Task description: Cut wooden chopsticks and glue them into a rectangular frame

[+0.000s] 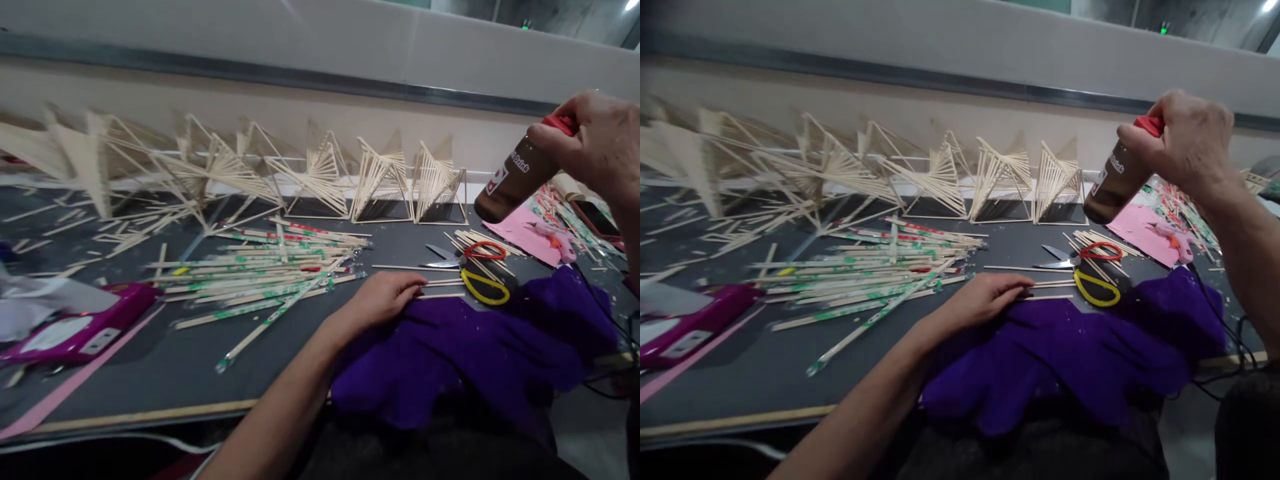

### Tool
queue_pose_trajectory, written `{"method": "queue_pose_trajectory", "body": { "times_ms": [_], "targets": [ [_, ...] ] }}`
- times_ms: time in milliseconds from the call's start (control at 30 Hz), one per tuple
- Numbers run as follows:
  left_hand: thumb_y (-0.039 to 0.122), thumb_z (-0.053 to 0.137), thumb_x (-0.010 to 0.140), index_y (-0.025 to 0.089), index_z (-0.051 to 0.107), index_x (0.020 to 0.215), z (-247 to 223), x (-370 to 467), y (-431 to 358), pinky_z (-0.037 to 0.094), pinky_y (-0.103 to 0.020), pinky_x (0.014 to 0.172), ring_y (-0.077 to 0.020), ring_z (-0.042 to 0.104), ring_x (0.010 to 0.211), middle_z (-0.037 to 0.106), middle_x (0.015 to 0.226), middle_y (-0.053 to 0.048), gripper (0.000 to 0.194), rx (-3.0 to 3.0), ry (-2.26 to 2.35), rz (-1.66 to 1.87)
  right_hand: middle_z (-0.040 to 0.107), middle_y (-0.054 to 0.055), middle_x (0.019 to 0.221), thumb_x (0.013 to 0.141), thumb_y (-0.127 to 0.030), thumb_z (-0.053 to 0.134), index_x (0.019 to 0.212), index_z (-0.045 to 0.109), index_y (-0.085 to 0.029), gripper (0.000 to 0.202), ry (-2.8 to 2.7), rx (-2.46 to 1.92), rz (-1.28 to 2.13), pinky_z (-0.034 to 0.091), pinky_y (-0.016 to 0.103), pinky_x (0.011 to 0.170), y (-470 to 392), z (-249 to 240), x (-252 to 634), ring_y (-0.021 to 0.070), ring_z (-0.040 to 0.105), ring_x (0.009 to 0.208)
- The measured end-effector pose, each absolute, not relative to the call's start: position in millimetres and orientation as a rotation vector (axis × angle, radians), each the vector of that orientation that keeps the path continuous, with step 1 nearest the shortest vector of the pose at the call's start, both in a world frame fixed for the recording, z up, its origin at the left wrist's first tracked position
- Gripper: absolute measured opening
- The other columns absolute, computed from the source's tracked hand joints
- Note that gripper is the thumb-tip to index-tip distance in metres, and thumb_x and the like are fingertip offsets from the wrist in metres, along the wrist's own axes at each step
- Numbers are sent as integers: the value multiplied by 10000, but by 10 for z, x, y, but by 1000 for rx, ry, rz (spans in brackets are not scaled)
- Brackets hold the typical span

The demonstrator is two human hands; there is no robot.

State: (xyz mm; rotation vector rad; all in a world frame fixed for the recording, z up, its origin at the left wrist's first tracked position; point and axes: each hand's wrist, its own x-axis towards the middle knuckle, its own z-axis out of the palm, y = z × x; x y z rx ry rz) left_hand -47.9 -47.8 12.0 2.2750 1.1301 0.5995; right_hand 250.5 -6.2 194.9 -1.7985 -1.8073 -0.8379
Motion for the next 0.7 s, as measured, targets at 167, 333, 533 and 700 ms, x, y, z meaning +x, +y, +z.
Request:
{"method": "queue_pose_trajectory", "body": {
  "times_ms": [167,333,533,700],
  "targets": [
    [372,600,826,223,665,1152,409,-429,-667,535,-351,860,-220,672,1006,712,1128,-85,365,2056,1168,1187,654,69,879,858,-592,496,961,658,-237,404,-1914,-1534,-666,479,420,775,-573,1987,2213,258,618,864],
    [451,866,533,245,504,1355,713,-196,-980,478,-479,988,-340,562,1213,580,1354,-126,921,2003,995,1370,583,12,744,833,-570,542,857,609,-208,368,-2177,-1322,-268,391,306,626,-848,1926,1770,159,534,681],
    [390,867,536,241,569,1234,696,-131,-1186,551,-362,620,-262,674,756,713,890,-52,773,1815,1162,1377,571,34,741,803,-650,541,844,586,-222,432,-2370,-1165,-150,335,321,599,-946,1746,1382,165,471,636],
    [421,832,529,229,594,1177,615,-217,-1237,532,-339,551,-227,638,657,701,820,-36,717,1805,1127,1306,559,51,729,807,-644,510,825,576,-218,431,-2462,-1020,-144,300,330,578,-999,1665,1365,170,433,605]
  ]
}}
